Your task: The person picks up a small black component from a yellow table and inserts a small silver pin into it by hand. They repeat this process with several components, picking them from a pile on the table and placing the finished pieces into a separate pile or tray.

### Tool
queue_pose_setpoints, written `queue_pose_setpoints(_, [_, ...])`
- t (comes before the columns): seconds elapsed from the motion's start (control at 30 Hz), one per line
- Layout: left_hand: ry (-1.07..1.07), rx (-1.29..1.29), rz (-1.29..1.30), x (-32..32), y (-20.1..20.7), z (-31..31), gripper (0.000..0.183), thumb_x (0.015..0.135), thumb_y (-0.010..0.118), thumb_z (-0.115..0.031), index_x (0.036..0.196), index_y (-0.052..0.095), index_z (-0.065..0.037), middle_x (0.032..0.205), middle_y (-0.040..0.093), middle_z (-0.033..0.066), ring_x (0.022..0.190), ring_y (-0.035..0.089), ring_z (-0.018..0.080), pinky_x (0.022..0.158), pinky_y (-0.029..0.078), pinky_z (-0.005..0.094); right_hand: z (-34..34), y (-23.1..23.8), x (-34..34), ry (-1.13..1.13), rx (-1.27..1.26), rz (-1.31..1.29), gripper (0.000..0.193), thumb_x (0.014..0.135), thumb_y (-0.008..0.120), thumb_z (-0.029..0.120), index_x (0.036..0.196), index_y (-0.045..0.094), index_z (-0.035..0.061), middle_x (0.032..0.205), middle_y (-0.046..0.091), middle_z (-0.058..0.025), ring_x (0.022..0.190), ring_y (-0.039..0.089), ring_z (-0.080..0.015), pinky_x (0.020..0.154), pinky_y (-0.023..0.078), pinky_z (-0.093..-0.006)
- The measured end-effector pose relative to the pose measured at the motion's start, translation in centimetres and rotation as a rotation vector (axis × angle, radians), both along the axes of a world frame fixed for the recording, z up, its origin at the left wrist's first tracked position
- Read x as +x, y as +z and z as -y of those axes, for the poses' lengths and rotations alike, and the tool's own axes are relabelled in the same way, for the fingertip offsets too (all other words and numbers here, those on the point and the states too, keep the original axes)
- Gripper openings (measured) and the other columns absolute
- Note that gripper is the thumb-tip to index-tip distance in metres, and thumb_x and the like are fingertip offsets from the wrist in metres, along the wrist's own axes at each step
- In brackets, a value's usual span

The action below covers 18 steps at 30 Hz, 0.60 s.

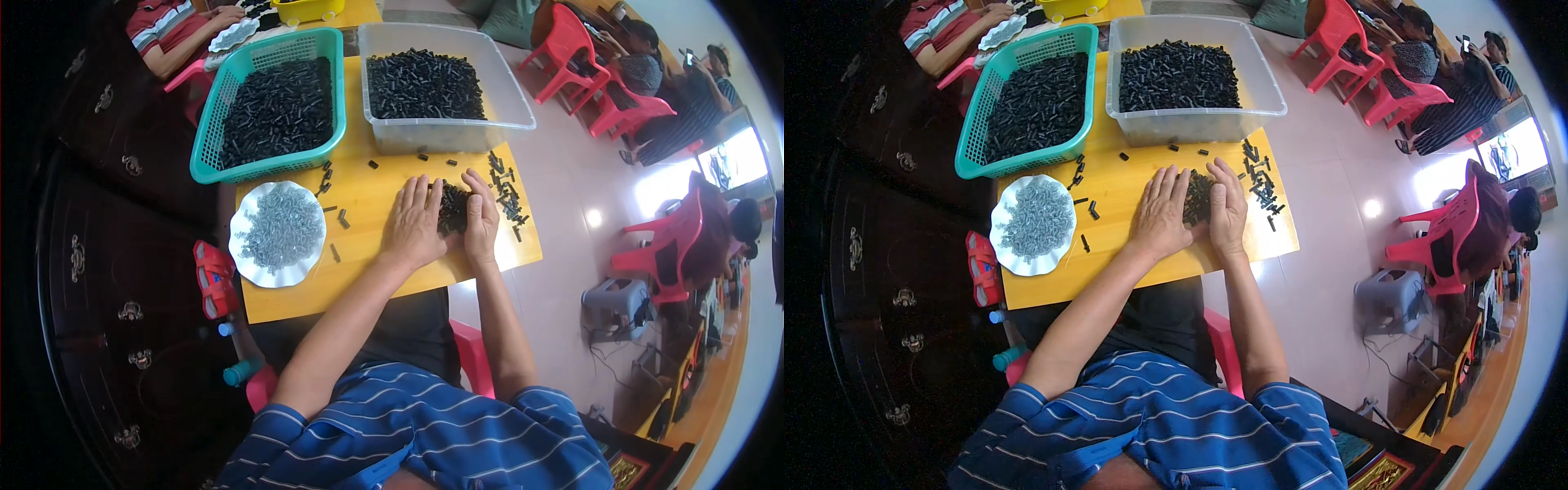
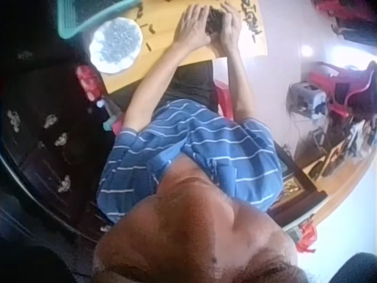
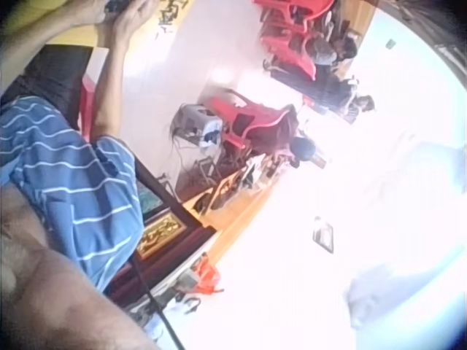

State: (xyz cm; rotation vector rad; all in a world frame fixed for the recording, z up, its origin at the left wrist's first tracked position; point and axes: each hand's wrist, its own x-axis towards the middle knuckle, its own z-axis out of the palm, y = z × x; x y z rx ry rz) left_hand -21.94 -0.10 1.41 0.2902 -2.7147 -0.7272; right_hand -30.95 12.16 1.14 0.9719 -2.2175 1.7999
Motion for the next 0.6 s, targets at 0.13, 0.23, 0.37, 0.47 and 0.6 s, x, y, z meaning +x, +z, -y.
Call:
queue_pose_setpoints(0.13, [0.002, -0.001, -0.035, 0.2, -0.14, 0.07, 0.101, 0.075, 0.08, -0.046, 0.153, 0.033, -0.003, 0.157, 0.033, 0.0248, 0.149, 0.025, 0.042, 0.123, 0.022, 0.0503, 0.12, -0.03, 0.1, 0.011, 0.0, 0.003, 0.043, 0.107, 0.044, 0.03, 0.138, 0.058, 0.003, 0.151, 0.047, -0.02, 0.142, 0.042, -0.0316, 0.118, 0.031, -0.0403])
queue_pose_setpoints(0.23, [-0.002, 0.003, -0.045, 0.32, 0.0, 0.1, 0.1, 0.073, 0.082, -0.042, 0.152, 0.034, -0.004, 0.156, 0.033, 0.0239, 0.148, 0.027, 0.0426, 0.123, 0.023, 0.0495, 0.08, 0.07, 0.2, 0.003, 0.021, -0.035, 0.045, 0.107, 0.043, 0.031, 0.141, 0.056, 0.0042, 0.156, 0.04, -0.0201, 0.145, 0.037, -0.0322, 0.119, 0.028, -0.0409])
queue_pose_setpoints(0.37, [-0.002, 0.037, -0.053, 0.45, 0.16, 0.15, 0.1, 0.072, 0.084, -0.038, 0.152, 0.035, -0.005, 0.156, 0.034, 0.023, 0.148, 0.027, 0.0411, 0.123, 0.024, 0.0486, 0.06, 0.3, 0.22, -0.013, 0.066, -0.074, 0.046, 0.108, 0.042, 0.031, 0.143, 0.054, 0.0048, 0.159, 0.035, -0.0207, 0.148, 0.031, -0.0334, 0.121, 0.025, -0.0419])
queue_pose_setpoints(0.47, [-0.001, 0.044, -0.062, 0.47, 0.14, 0.21, 0.1, 0.072, 0.084, -0.037, 0.152, 0.035, -0.005, 0.156, 0.035, 0.0225, 0.147, 0.028, 0.0403, 0.123, 0.024, 0.048, -0.03, 0.32, 0.09, -0.048, 0.075, -0.066, 0.048, 0.108, 0.039, 0.033, 0.145, 0.052, 0.0041, 0.157, 0.037, -0.0211, 0.148, 0.033, -0.0331, 0.121, 0.025, -0.0413])
queue_pose_setpoints(0.6, [0.004, 0.056, -0.065, 0.41, 0.28, 0.21, 0.101, 0.071, 0.084, -0.039, 0.152, 0.035, -0.005, 0.155, 0.035, 0.0221, 0.147, 0.028, 0.0395, 0.122, 0.025, 0.0468, -0.48, 0.16, -0.19, -0.106, 0.067, -0.026, 0.046, 0.107, 0.043, 0.029, 0.144, 0.05, 0.0032, 0.154, 0.04, -0.0213, 0.145, 0.036, -0.0333, 0.119, 0.027, -0.0413])
